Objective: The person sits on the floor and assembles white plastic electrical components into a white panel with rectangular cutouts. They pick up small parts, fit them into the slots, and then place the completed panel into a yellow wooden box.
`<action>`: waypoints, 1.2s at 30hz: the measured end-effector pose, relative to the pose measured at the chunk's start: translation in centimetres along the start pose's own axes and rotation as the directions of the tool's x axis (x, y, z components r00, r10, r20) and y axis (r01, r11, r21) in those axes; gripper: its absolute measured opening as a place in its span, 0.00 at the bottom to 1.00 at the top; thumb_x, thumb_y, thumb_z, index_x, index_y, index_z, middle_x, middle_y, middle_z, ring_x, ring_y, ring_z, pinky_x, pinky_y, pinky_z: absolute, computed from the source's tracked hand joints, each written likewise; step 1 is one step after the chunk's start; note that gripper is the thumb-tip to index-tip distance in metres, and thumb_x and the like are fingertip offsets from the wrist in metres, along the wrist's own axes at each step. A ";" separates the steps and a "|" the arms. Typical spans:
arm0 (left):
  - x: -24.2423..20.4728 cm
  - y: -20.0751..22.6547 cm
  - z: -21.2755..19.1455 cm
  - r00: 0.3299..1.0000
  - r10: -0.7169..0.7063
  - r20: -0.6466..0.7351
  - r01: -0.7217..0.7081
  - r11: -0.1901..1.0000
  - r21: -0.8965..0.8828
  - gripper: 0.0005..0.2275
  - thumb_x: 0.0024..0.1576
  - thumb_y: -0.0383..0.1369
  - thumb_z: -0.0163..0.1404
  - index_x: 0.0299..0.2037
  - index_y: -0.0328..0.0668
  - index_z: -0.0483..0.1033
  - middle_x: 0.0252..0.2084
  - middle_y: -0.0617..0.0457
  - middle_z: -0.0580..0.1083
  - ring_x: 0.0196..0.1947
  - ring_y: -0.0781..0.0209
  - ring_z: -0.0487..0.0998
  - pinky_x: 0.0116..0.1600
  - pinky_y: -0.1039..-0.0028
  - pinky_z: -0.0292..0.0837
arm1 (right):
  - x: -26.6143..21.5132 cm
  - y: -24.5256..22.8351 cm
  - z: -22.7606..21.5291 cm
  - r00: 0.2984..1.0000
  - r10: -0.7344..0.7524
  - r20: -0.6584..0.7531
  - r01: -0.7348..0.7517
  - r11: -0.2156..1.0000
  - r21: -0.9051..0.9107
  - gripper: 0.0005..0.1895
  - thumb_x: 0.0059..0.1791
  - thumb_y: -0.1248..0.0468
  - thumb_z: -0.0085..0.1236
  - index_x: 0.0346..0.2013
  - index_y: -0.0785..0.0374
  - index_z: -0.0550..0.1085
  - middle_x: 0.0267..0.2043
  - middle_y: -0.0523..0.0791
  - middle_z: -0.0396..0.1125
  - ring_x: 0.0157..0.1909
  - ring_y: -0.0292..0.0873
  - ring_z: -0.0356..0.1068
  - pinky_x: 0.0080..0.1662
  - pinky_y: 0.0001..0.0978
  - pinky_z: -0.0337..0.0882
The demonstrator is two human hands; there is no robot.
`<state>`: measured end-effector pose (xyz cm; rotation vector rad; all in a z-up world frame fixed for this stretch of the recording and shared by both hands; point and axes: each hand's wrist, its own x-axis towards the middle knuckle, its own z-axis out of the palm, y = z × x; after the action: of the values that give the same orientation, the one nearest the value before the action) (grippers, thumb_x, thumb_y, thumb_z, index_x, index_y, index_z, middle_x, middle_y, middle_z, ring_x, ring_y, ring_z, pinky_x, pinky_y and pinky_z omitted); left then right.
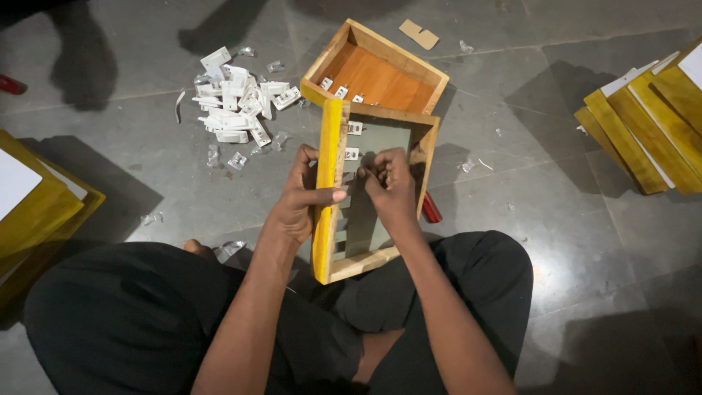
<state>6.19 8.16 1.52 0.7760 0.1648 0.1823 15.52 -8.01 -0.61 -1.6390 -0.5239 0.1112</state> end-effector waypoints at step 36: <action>0.8 -0.3 -0.2 0.993 0.016 -0.114 -0.012 0.999 0.040 0.27 0.39 0.18 0.59 0.53 0.36 0.71 0.44 0.51 0.75 0.40 0.60 0.75 0.43 0.72 0.72 | 1.4 -6.9 2.3 0.989 -0.138 -0.044 0.126 0.972 -0.198 0.17 0.48 0.74 0.60 0.50 0.66 0.69 0.43 0.46 0.73 0.49 0.41 0.77 0.52 0.33 0.75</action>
<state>6.98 8.31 1.13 0.8060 0.2715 0.2378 13.99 -5.03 6.03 -1.7868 -0.6131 -0.0888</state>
